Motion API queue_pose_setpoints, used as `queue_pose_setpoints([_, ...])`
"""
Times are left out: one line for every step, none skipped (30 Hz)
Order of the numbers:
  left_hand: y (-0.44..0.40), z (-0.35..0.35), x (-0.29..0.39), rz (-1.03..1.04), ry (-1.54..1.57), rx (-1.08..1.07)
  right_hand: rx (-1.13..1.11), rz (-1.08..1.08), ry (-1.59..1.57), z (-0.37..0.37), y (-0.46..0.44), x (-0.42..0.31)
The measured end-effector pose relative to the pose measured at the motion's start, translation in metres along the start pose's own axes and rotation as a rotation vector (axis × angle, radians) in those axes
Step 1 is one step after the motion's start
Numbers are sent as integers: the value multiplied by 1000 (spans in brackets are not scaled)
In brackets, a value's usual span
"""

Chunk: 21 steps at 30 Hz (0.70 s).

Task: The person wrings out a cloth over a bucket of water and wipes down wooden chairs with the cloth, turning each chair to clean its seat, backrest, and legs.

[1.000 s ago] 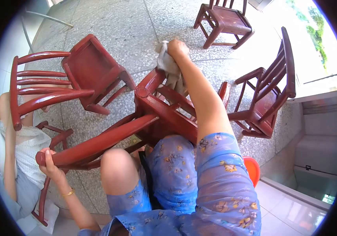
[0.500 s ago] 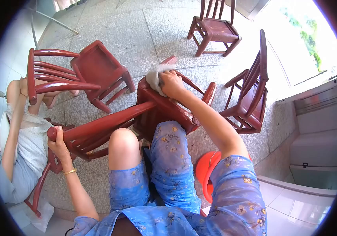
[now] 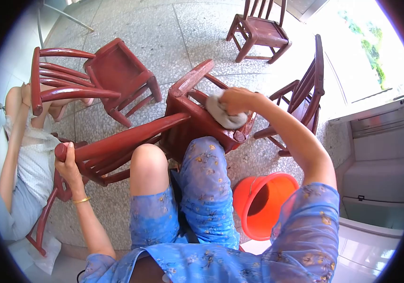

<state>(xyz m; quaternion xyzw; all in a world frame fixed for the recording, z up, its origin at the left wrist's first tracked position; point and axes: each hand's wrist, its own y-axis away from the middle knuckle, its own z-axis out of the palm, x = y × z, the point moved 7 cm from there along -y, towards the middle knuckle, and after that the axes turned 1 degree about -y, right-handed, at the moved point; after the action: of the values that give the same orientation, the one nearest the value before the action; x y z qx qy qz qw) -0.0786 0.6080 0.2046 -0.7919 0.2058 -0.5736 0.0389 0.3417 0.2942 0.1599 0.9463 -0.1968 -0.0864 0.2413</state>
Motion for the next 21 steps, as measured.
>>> queue_pose_setpoints([0,0,1,11,-15,16,0,-47,-34,0,17,2])
queue_pose_setpoints([-2,0,-3,8,-14,17,1,-93,-67,0,25,0])
queue_pose_setpoints([-5,1,-8,13,9,1,-2,-94,-63,-1,24,-1])
queue_pose_setpoints([-7,3,-9,21,31,-16,108,-37,-282,-9,21,2])
queue_pose_setpoints([-7,4,-9,25,29,-17,221,20,-505,-15,18,6])
queue_pose_setpoints([-6,5,-5,27,16,-10,342,46,-596,-17,5,4])
queue_pose_setpoints([-6,4,-2,29,0,-3,463,70,-689,-17,-16,0])
queue_pose_setpoints([-6,3,-2,33,-5,-3,422,42,-630,-11,-46,-12])
queue_pose_setpoints([-5,3,-3,2,18,-7,527,151,-434,1,-69,-18])
queue_pose_setpoints([-6,3,-5,-30,41,-13,529,150,-438,0,-77,-23])
queue_pose_setpoints([-5,3,-7,-27,36,-15,557,188,-468,-1,-82,-23])
queue_pose_setpoints([-3,0,-10,-21,41,16,581,230,-499,2,-82,-19])
queue_pose_setpoints([-2,-2,-12,-18,49,46,551,248,-505,5,-80,-15])
queue_pose_setpoints([-1,-1,-13,-20,54,41,550,254,-502,6,-77,-11])
queue_pose_setpoints([-1,0,-13,-9,70,48,572,271,-634,8,-75,-3])
queue_pose_setpoints([-1,0,-13,0,82,56,590,283,-767,11,-75,3])
queue_pose_setpoints([-1,1,-13,-1,82,56,587,299,-771,12,-80,8])
queue_pose_setpoints([-2,1,-13,-4,83,57,585,301,-775,14,-85,12])
queue_pose_setpoints([-2,1,-12,-7,80,54,586,321,-989,26,-91,24])
queue_pose_setpoints([0,1,-12,-7,75,46,585,341,-1203,37,-97,35])
queue_pose_setpoints([0,0,-11,-13,69,61,573,454,-1324,40,-99,42])
